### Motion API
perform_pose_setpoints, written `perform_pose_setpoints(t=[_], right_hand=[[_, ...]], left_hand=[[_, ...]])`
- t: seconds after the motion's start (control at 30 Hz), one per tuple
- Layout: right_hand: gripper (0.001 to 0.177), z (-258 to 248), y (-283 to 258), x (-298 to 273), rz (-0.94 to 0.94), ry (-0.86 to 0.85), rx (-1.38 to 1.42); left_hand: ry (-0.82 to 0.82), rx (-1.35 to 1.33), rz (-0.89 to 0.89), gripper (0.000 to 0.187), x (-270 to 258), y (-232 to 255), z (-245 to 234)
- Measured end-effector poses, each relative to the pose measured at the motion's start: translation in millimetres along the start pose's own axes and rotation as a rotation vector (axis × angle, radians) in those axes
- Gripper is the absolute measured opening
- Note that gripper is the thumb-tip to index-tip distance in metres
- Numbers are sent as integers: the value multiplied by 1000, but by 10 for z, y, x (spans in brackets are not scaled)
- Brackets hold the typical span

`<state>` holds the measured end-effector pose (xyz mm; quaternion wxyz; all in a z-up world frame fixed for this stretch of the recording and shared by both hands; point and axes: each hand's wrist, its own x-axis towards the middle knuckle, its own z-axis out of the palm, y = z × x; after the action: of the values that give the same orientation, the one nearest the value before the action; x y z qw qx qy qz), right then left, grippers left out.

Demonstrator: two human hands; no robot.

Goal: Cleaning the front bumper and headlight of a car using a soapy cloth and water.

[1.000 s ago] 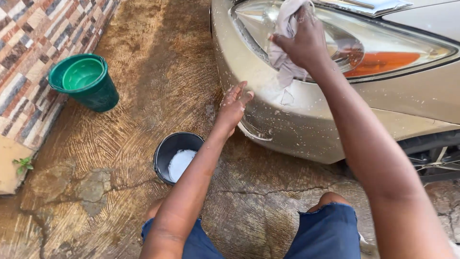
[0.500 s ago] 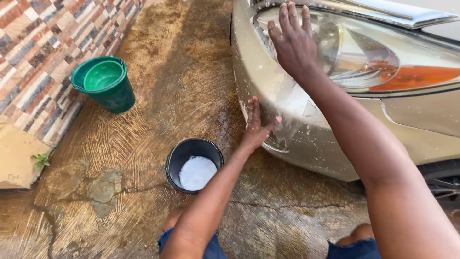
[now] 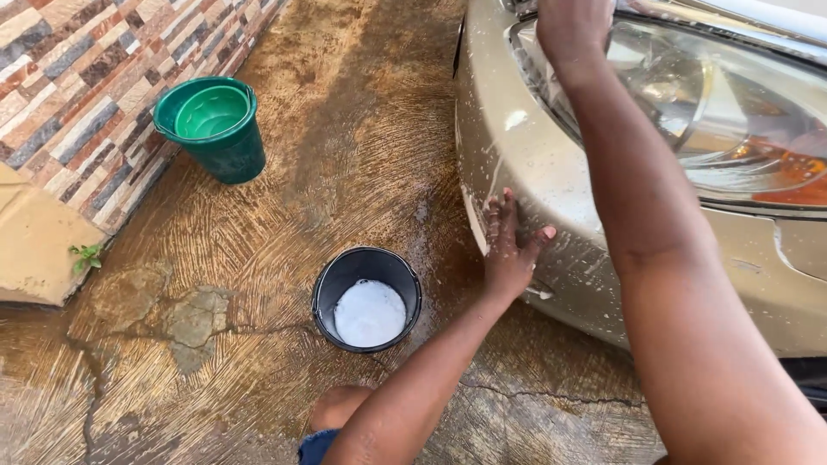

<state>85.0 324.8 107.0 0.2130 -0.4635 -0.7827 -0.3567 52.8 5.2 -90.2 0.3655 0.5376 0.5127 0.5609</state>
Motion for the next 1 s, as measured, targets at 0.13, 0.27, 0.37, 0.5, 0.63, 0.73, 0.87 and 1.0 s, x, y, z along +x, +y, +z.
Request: perform_pose_setpoints(t=[0.13, 0.27, 0.37, 0.5, 0.63, 0.73, 0.87, 1.0], right_hand=[[31, 447, -434, -74, 160, -28, 228], [49, 360, -736, -161, -163, -178, -329], [64, 122, -767, -260, -128, -432, -362], [68, -84, -837, -507, -199, -554, -277], [69, -834, -989, -830, -195, -753, -192], [62, -923, -944, -1066, -250, -695, -138], [62, -1359, -1044, -1416, -309, -720, -175], [54, -1614, -1181, -1693, -505, -720, -197]], left_hand=[[58, 28, 131, 103, 15, -165, 79], [97, 109, 137, 103, 7, -144, 75], [-23, 19, 6, 108, 20, 9, 12], [-10, 66, -7, 108, 8, -34, 47], [-3, 33, 33, 118, 126, -509, 269], [-165, -200, -436, 140, 78, 141, -156], [-120, -171, -345, 146, 133, -295, -4], [-141, -369, -388, 134, 87, -353, -57]])
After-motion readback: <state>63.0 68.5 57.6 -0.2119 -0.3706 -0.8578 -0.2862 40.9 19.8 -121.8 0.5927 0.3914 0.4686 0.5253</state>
